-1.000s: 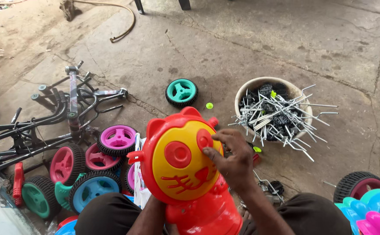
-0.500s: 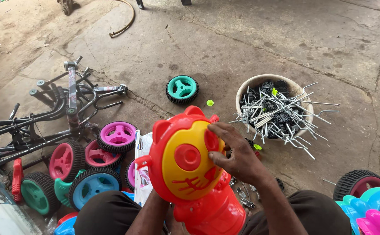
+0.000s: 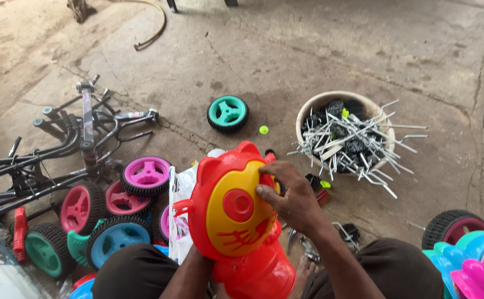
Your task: The person assembles a pink cat-shaped toy by attaching a face piece and applying a sticker. Then, the person assembles a red cat-shaped toy by attaching a yellow face piece and applying a sticker. The person handles plastic toy parts and stickers by hand.
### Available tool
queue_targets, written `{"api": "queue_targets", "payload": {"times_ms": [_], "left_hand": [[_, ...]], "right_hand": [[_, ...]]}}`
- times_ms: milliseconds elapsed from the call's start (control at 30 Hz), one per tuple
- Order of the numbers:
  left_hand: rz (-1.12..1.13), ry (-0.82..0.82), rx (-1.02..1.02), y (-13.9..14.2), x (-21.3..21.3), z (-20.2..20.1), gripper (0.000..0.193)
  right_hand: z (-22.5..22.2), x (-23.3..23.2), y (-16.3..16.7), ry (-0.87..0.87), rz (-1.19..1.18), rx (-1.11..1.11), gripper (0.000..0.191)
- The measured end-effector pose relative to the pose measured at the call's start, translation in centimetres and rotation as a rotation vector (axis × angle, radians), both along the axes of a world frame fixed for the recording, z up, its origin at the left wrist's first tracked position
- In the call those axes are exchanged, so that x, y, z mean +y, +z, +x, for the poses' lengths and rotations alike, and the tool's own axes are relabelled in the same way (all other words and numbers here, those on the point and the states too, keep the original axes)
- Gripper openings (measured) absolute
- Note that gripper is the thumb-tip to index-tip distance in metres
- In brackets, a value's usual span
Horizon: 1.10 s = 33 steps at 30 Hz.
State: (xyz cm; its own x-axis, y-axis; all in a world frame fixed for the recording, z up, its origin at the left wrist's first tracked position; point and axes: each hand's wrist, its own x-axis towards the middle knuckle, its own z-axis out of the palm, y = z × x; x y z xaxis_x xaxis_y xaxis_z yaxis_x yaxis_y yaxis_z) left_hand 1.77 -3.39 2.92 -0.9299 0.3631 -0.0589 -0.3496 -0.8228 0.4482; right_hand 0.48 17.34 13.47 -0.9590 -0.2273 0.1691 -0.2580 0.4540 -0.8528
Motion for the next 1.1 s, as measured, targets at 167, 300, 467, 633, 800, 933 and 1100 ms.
{"api": "queue_targets", "payload": {"times_ms": [167, 300, 467, 633, 800, 933, 1100], "left_hand": [[0.002, -0.001, -0.016, -0.2, -0.2, 0.1, 0.058], [0.014, -0.003, -0.03, -0.3, -0.5, 0.5, 0.059], [0.018, -0.002, -0.038, -0.6, -0.8, 0.6, 0.059], [-0.004, -0.028, -0.014, 0.1, -0.8, -0.5, 0.059], [-0.01, -0.036, 0.006, 0.9, -0.9, -1.0, 0.06], [-0.009, -0.04, 0.021, 0.7, -1.2, -0.9, 0.06], [-0.006, -0.041, 0.021, 0.6, -1.1, -0.9, 0.061]], "right_hand": [[-0.3, -1.0, -0.7, -0.14, -0.108, -0.222, 0.045], [-1.7, -1.3, -0.5, -0.167, -0.16, -0.308, 0.041], [-1.7, 0.1, -1.0, -0.072, -0.273, -0.312, 0.04], [-1.1, 1.8, -0.7, -0.046, -0.394, -0.405, 0.051], [0.3, 2.1, -0.3, 0.158, -0.203, -0.082, 0.058], [0.9, 1.1, -0.6, 0.177, -0.033, -0.016, 0.067], [1.0, 0.1, -0.9, 0.066, -0.057, -0.15, 0.067]]}}
